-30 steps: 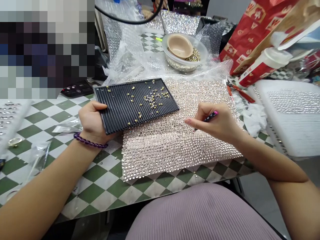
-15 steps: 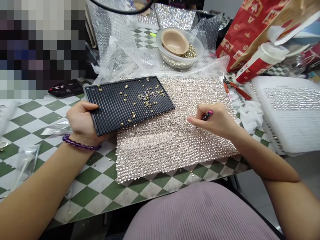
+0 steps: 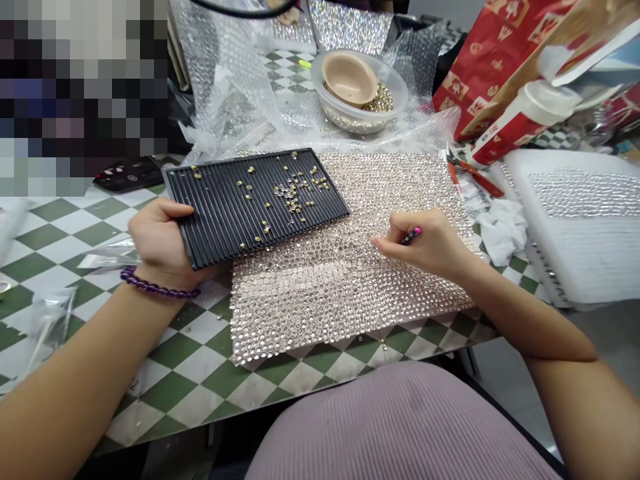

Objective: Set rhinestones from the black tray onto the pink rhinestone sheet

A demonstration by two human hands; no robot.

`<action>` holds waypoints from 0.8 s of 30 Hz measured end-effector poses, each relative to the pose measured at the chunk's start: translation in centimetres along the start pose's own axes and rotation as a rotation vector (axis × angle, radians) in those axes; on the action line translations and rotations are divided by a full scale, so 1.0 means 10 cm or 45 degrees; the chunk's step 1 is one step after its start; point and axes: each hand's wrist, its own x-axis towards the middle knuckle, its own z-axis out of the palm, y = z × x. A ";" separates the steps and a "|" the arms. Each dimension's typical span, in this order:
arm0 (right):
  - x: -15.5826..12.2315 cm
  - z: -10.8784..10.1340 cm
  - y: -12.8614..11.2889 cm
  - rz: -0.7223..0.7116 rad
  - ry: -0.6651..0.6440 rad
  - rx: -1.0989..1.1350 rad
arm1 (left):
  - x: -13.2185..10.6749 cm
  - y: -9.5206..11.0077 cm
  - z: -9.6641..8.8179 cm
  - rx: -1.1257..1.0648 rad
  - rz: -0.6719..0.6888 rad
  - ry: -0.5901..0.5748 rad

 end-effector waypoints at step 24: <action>-0.08 0.04 0.01 -0.049 0.067 -0.022 | -0.02 -0.02 0.01 0.114 0.071 -0.040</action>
